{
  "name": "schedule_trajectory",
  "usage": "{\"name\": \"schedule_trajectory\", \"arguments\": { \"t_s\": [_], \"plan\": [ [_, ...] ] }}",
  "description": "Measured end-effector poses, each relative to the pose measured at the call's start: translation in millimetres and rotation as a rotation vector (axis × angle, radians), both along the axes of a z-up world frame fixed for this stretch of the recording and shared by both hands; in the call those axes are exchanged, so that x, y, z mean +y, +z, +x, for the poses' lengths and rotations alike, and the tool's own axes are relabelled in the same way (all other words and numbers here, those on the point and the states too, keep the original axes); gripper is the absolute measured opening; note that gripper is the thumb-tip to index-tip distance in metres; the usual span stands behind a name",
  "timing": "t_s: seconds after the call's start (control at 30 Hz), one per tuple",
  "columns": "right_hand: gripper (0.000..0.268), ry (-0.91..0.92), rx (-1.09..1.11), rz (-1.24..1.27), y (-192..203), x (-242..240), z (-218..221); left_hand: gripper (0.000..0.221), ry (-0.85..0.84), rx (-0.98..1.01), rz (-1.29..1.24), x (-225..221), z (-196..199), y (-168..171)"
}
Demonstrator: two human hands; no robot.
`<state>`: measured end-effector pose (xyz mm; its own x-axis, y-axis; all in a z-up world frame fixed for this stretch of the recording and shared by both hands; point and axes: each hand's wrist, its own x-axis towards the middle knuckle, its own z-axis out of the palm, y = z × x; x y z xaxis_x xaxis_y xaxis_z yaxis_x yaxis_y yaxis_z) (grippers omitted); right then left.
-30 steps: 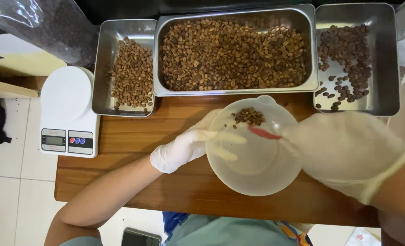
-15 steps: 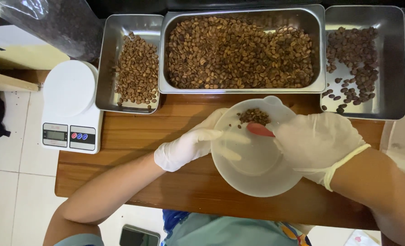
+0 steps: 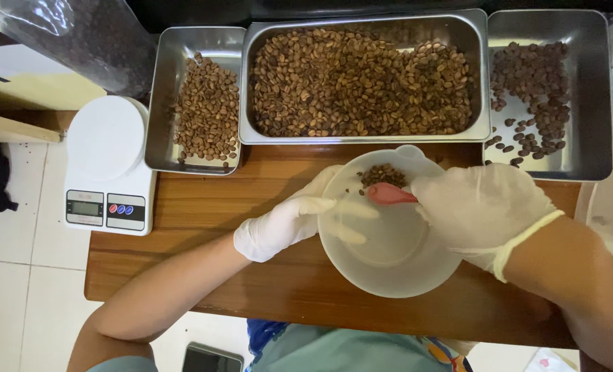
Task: Sorting and inspecting roasted coffee beans using a spoon and hands for quality control
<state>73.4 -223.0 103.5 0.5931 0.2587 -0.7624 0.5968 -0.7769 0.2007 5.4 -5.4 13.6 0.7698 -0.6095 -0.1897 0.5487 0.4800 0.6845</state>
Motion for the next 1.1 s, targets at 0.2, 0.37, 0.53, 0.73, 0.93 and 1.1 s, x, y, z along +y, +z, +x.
{"name": "schedule_trajectory", "arguments": {
  "t_s": [0.2, 0.37, 0.53, 0.73, 0.93, 1.1],
  "plan": [
    [0.030, 0.118, -0.206, 0.039, -18.0, -25.9, -0.6, 0.099, 0.011, -0.419, 0.103, -6.0, 10.0, 27.7],
    [0.035, 0.640, -0.937, 0.390, -7.2, -13.2, 2.2, 0.098, -0.001, 0.007, 0.040, 5.3, -1.3, -4.6],
    [0.041, 0.132, -0.335, 0.272, 35.2, 118.0, 21.2, 0.092, 0.028, -0.045, -0.091, 4.9, -5.8, -19.8],
    [0.042, 0.226, -1.017, 0.657, -24.9, 169.2, 37.4, 0.082, 0.078, -0.002, -0.112, 10.6, -13.0, -20.3],
    [0.032, 0.465, -1.163, 0.440, -1.5, 92.9, 21.3, 0.098, 0.053, -0.035, -0.023, 14.7, -9.2, 1.3],
    [0.026, 0.122, -0.955, 0.608, -20.1, 3.9, -8.7, 0.092, 0.073, -0.099, -0.012, 11.0, -12.3, -8.5]
  ]
}}
